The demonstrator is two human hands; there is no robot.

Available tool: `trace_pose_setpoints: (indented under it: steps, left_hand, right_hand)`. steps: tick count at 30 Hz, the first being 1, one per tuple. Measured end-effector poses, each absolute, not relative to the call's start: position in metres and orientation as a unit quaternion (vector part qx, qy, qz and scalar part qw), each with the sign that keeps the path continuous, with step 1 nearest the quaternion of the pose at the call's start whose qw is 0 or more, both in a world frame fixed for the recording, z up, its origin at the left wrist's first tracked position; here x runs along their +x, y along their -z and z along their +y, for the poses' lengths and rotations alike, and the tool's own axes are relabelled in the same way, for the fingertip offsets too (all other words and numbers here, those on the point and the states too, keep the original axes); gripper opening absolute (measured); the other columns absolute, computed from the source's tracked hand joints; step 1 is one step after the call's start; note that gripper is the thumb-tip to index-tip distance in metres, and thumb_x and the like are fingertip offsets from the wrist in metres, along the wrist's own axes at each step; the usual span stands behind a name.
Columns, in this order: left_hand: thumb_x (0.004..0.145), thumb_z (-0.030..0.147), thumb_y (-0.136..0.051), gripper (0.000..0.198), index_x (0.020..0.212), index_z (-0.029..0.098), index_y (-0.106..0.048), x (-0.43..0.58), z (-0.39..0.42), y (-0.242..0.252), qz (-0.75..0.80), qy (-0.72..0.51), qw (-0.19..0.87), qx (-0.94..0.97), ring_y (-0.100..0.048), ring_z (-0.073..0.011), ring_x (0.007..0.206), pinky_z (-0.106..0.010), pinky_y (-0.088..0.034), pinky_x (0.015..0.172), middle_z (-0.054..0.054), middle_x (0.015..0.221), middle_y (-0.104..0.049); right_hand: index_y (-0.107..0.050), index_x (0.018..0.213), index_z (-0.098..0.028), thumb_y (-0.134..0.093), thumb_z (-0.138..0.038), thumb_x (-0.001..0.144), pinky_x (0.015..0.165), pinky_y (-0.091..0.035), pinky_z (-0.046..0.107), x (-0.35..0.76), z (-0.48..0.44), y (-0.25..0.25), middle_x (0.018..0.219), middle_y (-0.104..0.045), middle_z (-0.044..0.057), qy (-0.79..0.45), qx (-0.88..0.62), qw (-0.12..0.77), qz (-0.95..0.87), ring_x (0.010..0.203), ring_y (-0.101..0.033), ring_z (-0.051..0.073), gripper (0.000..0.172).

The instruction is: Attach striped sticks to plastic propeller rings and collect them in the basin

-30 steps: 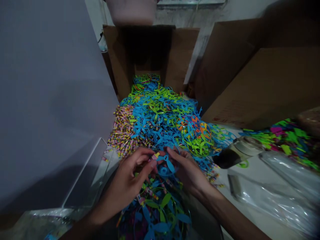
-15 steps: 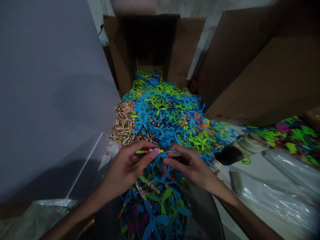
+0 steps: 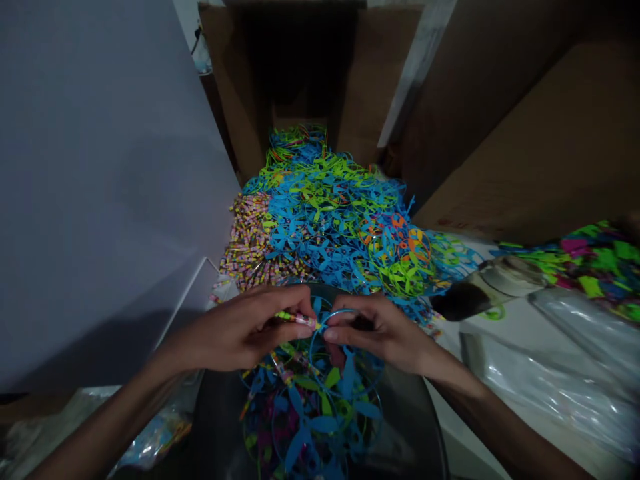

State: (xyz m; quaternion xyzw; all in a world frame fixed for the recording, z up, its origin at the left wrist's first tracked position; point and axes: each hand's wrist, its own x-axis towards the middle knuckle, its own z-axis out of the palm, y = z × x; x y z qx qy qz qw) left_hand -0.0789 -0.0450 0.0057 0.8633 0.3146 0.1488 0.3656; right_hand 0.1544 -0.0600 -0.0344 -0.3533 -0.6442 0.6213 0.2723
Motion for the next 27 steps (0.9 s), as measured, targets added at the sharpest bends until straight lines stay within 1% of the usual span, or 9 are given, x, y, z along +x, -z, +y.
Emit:
trace_pose_setpoints:
  steps: [5, 9, 12, 15, 18, 20, 22, 25, 27]
  left_hand:
    - [0.097, 0.029, -0.054, 0.012, 0.096, 0.021, -0.062, -0.082, -0.038, -0.002, 0.29, -0.119, 0.407, 0.858, -0.059, -0.0158, 0.074, -0.025, -0.041, 0.064, -0.001, 0.084, -0.066]
    - [0.096, 0.028, -0.055, 0.012, 0.092, 0.021, -0.063, -0.084, -0.036, 0.005, 0.284, -0.094, 0.41, 0.862, -0.057, -0.0155, 0.071, -0.025, -0.039, 0.062, -0.001, 0.079, -0.064]
    - [0.095, 0.031, -0.056, 0.014, 0.092, 0.02, -0.063, -0.088, -0.032, 0.013, 0.294, -0.127, 0.435, 0.841, -0.056, -0.0147, 0.069, -0.024, -0.039, 0.059, 0.0, 0.078, -0.063]
    - [0.094, 0.036, -0.057, 0.017, 0.094, 0.02, -0.065, -0.095, -0.027, 0.017, 0.307, -0.137, 0.435, 0.836, -0.057, -0.0144, 0.069, -0.024, -0.039, 0.059, 0.0, 0.078, -0.064]
    - [0.096, 0.033, -0.056, 0.015, 0.096, 0.021, -0.065, -0.1, -0.027, 0.017, 0.345, -0.176, 0.342, 0.856, -0.059, -0.0145, 0.075, -0.025, -0.041, 0.066, 0.001, 0.081, -0.064]
    - [0.097, 0.029, -0.054, 0.013, 0.097, 0.021, -0.065, -0.099, -0.031, 0.018, 0.361, -0.205, 0.288, 0.863, -0.06, -0.0153, 0.081, -0.026, -0.043, 0.073, -0.001, 0.086, -0.065]
    - [0.097, 0.026, -0.053, 0.013, 0.101, 0.021, -0.064, -0.092, -0.038, 0.021, 0.379, -0.235, 0.25, 0.859, -0.061, -0.0172, 0.09, -0.029, -0.044, 0.081, -0.003, 0.094, -0.065]
    - [0.096, 0.026, -0.053, 0.016, 0.108, 0.022, -0.063, -0.08, -0.046, 0.027, 0.419, -0.298, 0.253, 0.819, -0.062, -0.0186, 0.098, -0.031, -0.045, 0.087, -0.004, 0.103, -0.068]
    - [0.096, 0.024, -0.052, 0.014, 0.102, 0.022, -0.064, -0.074, -0.048, 0.028, 0.428, -0.321, 0.304, 0.788, -0.064, -0.0173, 0.09, -0.029, -0.047, 0.08, -0.002, 0.095, -0.069]
  right_hand:
    - [-0.063, 0.081, -0.022, -0.069, -0.042, 0.086, 0.053, -0.041, 0.024, 0.148, -0.059, 0.039, 0.062, -0.068, -0.003, -0.666, -0.317, 0.26, -0.623, 0.055, -0.062, 0.013, 0.022]
    - [-0.064, 0.083, -0.021, -0.068, -0.044, 0.087, 0.053, -0.038, 0.023, 0.143, -0.059, 0.047, 0.063, -0.069, -0.003, -0.656, -0.308, 0.238, -0.647, 0.056, -0.061, 0.012, 0.023]
    - [-0.063, 0.079, -0.021, -0.068, -0.048, 0.086, 0.055, -0.041, 0.024, 0.141, -0.056, 0.048, 0.064, -0.07, -0.003, -0.652, -0.327, 0.246, -0.639, 0.058, -0.063, 0.013, 0.028]
    - [-0.066, 0.086, -0.022, -0.069, -0.05, 0.084, 0.053, -0.044, 0.025, 0.141, -0.05, 0.045, 0.07, -0.073, -0.001, -0.648, -0.348, 0.229, -0.637, 0.056, -0.064, 0.014, 0.028]
    - [-0.069, 0.092, -0.023, -0.063, -0.049, 0.089, 0.054, -0.046, 0.025, 0.144, -0.044, 0.042, 0.077, -0.073, 0.0, -0.594, -0.394, 0.29, -0.639, 0.057, -0.063, 0.014, 0.027]
    - [-0.069, 0.087, -0.023, -0.057, -0.046, 0.094, 0.06, -0.047, 0.026, 0.146, -0.043, 0.044, 0.077, -0.071, 0.0, -0.521, -0.419, 0.346, -0.658, 0.064, -0.064, 0.015, 0.027]
    - [-0.069, 0.084, -0.023, -0.056, -0.044, 0.096, 0.063, -0.045, 0.026, 0.146, -0.044, 0.047, 0.075, -0.069, -0.001, -0.448, -0.433, 0.37, -0.689, 0.068, -0.063, 0.015, 0.028]
    - [-0.069, 0.086, -0.025, -0.054, -0.042, 0.098, 0.064, -0.043, 0.026, 0.143, -0.051, 0.053, 0.074, -0.068, -0.002, -0.389, -0.438, 0.369, -0.721, 0.068, -0.061, 0.015, 0.026]
    - [-0.069, 0.089, -0.025, -0.051, -0.042, 0.1, 0.065, -0.044, 0.026, 0.142, -0.055, 0.056, 0.075, -0.068, -0.002, -0.376, -0.44, 0.366, -0.729, 0.069, -0.062, 0.015, 0.027]
